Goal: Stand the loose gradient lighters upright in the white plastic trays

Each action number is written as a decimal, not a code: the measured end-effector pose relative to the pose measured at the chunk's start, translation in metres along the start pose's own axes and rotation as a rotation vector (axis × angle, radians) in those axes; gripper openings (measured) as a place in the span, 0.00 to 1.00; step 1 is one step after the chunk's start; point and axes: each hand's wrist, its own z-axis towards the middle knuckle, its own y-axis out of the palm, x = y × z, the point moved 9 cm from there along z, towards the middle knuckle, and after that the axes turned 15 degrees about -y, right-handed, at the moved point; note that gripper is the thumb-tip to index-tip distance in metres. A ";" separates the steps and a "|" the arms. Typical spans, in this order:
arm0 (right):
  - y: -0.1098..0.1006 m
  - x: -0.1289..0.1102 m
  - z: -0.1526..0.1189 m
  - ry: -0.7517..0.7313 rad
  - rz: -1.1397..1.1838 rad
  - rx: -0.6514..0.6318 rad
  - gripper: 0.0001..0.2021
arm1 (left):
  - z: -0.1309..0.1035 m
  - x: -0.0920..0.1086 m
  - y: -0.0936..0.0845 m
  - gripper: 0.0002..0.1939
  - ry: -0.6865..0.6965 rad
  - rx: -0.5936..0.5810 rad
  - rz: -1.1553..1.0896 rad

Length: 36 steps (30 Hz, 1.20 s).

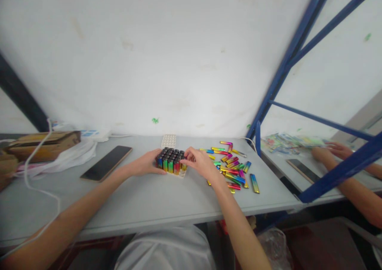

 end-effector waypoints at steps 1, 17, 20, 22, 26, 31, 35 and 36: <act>-0.004 -0.003 0.000 -0.003 -0.013 0.005 0.20 | 0.000 0.001 0.000 0.38 0.007 -0.002 -0.004; -0.079 0.064 -0.076 0.390 -0.235 -0.478 0.13 | 0.004 -0.002 0.001 0.38 -0.005 0.002 0.017; -0.074 0.067 -0.073 0.382 -0.233 -0.465 0.11 | 0.004 -0.002 0.001 0.38 -0.004 -0.001 0.019; -0.069 0.068 -0.070 0.354 -0.216 -0.459 0.10 | 0.003 -0.002 0.001 0.38 -0.011 -0.006 0.018; -0.068 0.063 -0.064 0.267 -0.180 -0.402 0.09 | 0.001 0.000 -0.001 0.38 -0.003 0.005 0.009; -0.083 0.050 -0.049 0.216 -0.042 -0.076 0.18 | 0.001 0.001 -0.002 0.37 -0.009 0.020 0.019; -0.088 0.036 -0.034 0.192 0.266 0.320 0.22 | 0.000 0.002 -0.002 0.36 -0.002 0.025 0.022; -0.086 0.033 -0.032 0.201 0.363 0.415 0.22 | 0.000 0.003 -0.002 0.36 0.001 0.024 0.023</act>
